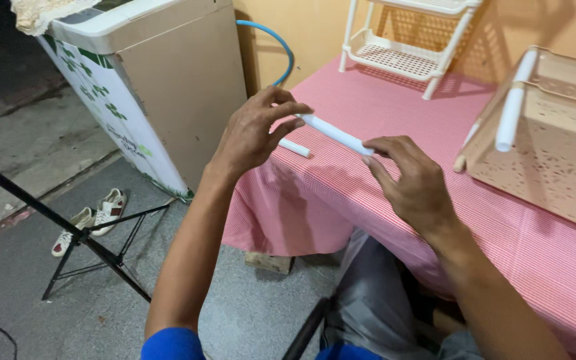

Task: The person handles several white plastic rods, inspecting them and placing them on a table. The person then picks up a beige plastic basket with rods already inserted and adjusts its position on the table.

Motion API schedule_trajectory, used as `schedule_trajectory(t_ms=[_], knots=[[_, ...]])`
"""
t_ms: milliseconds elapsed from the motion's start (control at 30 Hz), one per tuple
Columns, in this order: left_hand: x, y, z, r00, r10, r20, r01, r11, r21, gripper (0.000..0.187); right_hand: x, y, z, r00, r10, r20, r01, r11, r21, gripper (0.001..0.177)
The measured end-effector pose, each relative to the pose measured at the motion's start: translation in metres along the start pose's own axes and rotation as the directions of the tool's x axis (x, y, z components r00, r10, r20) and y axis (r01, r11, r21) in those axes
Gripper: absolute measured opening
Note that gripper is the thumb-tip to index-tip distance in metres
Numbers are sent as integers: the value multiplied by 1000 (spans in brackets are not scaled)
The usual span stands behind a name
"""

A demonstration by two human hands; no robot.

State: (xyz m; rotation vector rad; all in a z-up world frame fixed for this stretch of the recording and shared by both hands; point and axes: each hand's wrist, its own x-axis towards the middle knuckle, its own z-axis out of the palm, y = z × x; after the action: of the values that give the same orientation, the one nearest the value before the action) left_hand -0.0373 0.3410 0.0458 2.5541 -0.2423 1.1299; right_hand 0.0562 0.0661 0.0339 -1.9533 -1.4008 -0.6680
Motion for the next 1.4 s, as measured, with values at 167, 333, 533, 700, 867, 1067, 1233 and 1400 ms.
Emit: schedule_trajectory(t_ms=[167,333,533,700,867,1067,1233,1400], knots=[[13,-66,18,995,-82,50,81,996,27,25,41,25,55,982,167,86,-179,970,165,26],[22,-122,49,877,-417,238,444,893,-72,27,69,54,103,915,347,208,-391,889,236,27],[9,-155,71,778,-546,312,598,795,-99,24,69,72,140,875,389,288,-459,857,235,27],[-5,-160,65,797,-514,319,572,811,-123,21,62,74,153,876,387,287,-464,839,286,26],[-4,-159,63,787,-516,338,586,797,-149,20,61,69,152,850,412,329,-502,823,266,26],[-3,-157,61,760,-541,359,611,783,-114,20,61,64,147,828,415,376,-523,813,255,26],[-2,-155,59,766,-528,366,603,787,-127,21,62,61,143,826,413,384,-525,812,256,26],[-1,-153,60,729,-581,362,646,759,-82,22,63,56,140,763,484,429,-608,763,222,26]])
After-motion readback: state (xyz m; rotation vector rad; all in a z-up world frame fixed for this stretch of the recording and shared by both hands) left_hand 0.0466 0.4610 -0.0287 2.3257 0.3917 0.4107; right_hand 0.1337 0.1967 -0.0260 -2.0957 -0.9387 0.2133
